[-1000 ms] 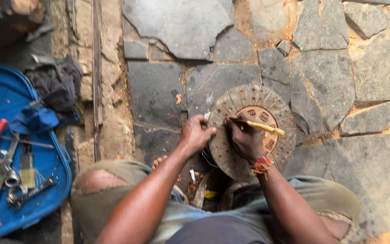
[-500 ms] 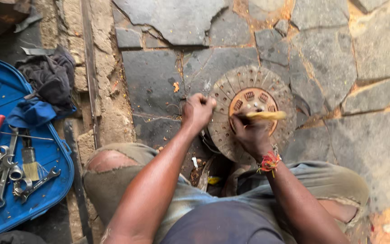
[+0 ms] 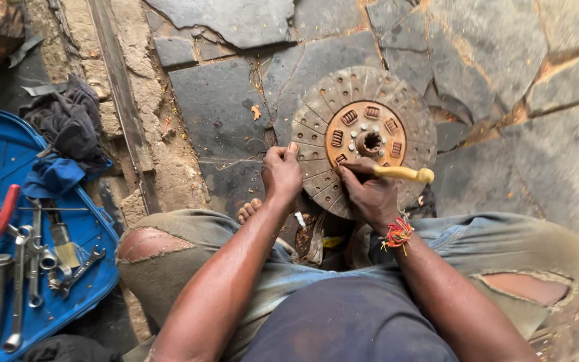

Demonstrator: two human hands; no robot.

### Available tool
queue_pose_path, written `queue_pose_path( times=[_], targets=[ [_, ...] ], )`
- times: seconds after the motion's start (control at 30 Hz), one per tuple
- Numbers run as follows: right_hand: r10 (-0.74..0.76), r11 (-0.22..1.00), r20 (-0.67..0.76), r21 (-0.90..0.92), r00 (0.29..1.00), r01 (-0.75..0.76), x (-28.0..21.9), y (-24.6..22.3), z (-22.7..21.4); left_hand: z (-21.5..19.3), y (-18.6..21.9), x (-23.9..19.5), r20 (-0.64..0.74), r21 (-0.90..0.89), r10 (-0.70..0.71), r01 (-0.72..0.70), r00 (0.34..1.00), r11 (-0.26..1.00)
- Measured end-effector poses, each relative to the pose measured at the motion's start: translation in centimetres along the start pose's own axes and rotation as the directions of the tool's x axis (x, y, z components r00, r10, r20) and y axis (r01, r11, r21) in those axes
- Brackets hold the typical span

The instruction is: The person sits on a stone-paved surface and uses a yellow-handled tool to scrape and clean a circular metal mechanical part. They then use a metal file to smooth the surface of the part.

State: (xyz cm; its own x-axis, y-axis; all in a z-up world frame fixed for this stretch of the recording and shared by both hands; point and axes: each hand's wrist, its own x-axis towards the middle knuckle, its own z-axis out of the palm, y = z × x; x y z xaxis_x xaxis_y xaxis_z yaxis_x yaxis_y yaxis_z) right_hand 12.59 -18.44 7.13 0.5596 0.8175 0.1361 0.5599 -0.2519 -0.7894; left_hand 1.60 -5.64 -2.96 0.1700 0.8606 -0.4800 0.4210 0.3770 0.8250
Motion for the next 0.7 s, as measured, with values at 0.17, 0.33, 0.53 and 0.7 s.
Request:
queue_pose_path(
  times=[0.17, 0.33, 0.53, 0.7],
  targets=[
    [-0.068, 0.993, -0.003, -0.095, 0.998, 0.067, -2.1, -1.6, 0.9, -0.1, -3.1, -1.2, 0.307, -0.306, -0.195, 0.291, 0.931, 0.906],
    [-0.144, 0.990, -0.021, -0.006, 0.989, 0.144, -3.4, -2.7, 3.1, -1.3, -1.5, -2.0, 0.502, -0.554, -0.199, 0.489, 0.842, 0.674],
    [-0.106, 0.988, 0.002, -0.111, 0.994, 0.106, -3.6, -3.3, 2.7, -0.3, -2.8, -0.5, 0.489, -0.507, -0.118, 0.391, 0.864, 0.768],
    [-0.095, 0.966, -0.094, -0.250, 0.991, 0.069, -2.2, -1.9, 1.5, -0.1, -3.3, -0.6, 0.506, -0.525, -0.157, 0.447, 0.848, 0.725]
  ],
)
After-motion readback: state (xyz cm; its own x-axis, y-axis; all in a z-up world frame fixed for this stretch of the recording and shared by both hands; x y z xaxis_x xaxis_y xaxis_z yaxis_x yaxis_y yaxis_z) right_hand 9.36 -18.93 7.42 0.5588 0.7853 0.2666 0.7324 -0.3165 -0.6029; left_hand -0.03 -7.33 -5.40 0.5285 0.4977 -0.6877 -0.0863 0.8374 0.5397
